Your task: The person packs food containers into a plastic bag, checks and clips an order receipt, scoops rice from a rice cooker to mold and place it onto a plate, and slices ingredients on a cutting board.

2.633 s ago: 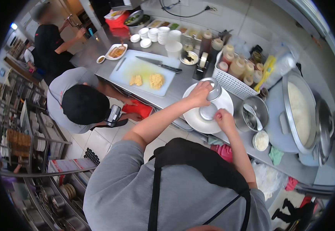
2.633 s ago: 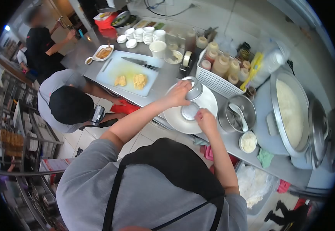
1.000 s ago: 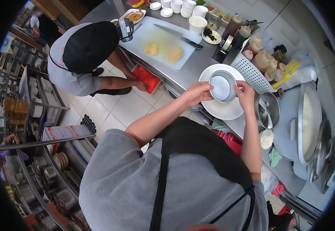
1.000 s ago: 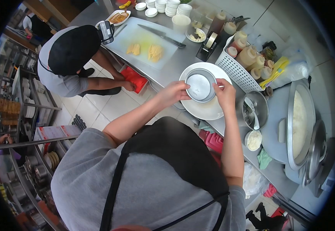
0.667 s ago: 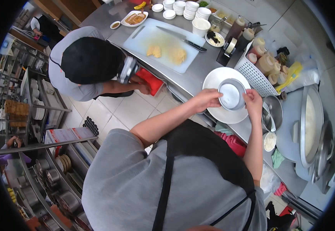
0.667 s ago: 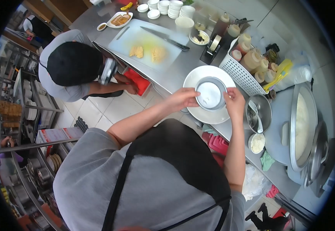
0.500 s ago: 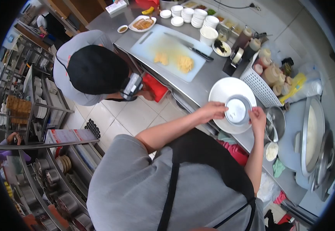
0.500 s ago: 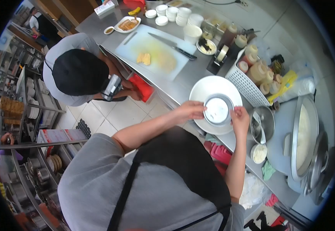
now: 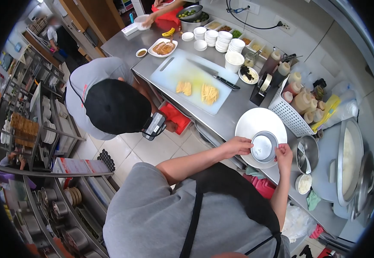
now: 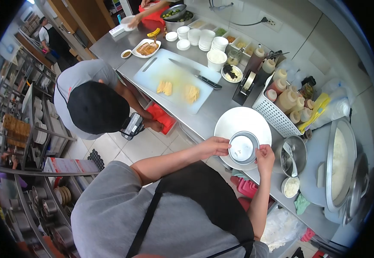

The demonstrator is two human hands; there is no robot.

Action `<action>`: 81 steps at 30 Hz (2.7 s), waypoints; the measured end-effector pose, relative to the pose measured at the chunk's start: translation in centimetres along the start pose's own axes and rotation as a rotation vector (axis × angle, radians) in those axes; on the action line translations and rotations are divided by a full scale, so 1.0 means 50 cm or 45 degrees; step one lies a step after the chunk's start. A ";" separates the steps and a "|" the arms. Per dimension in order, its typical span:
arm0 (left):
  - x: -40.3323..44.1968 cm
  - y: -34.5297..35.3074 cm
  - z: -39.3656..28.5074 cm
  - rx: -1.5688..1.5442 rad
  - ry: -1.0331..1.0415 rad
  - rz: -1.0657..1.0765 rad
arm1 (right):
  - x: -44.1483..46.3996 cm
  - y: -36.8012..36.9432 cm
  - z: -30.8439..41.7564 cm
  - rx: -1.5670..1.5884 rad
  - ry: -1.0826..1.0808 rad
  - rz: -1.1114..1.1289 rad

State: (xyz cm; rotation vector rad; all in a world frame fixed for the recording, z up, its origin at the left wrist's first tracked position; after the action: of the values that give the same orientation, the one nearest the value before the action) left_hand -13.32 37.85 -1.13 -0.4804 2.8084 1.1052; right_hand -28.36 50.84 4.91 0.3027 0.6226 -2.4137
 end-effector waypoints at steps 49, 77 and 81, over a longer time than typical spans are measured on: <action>0.012 -0.025 -0.025 -0.007 -0.003 0.017 | 0.013 0.023 0.021 0.020 0.016 0.068; 0.002 -0.031 -0.024 -0.018 -0.001 0.016 | 0.010 0.026 0.012 -0.052 -0.013 0.038; 0.003 -0.032 -0.021 -0.006 -0.018 0.021 | 0.008 0.024 0.013 -0.064 -0.005 0.023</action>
State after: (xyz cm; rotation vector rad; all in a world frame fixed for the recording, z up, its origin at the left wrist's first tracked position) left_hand -12.91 36.01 -1.42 -0.4491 2.8035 1.1137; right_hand -27.96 49.49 4.89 0.2813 0.6751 -2.3764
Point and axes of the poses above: each hand's wrist, its own x-axis towards the middle knuckle, its own y-axis out of the palm, z = x × y, the point moved 6 cm from there along x, towards the middle knuckle, and after that the axes turned 14 degrees about y, right-handed, at the moved point
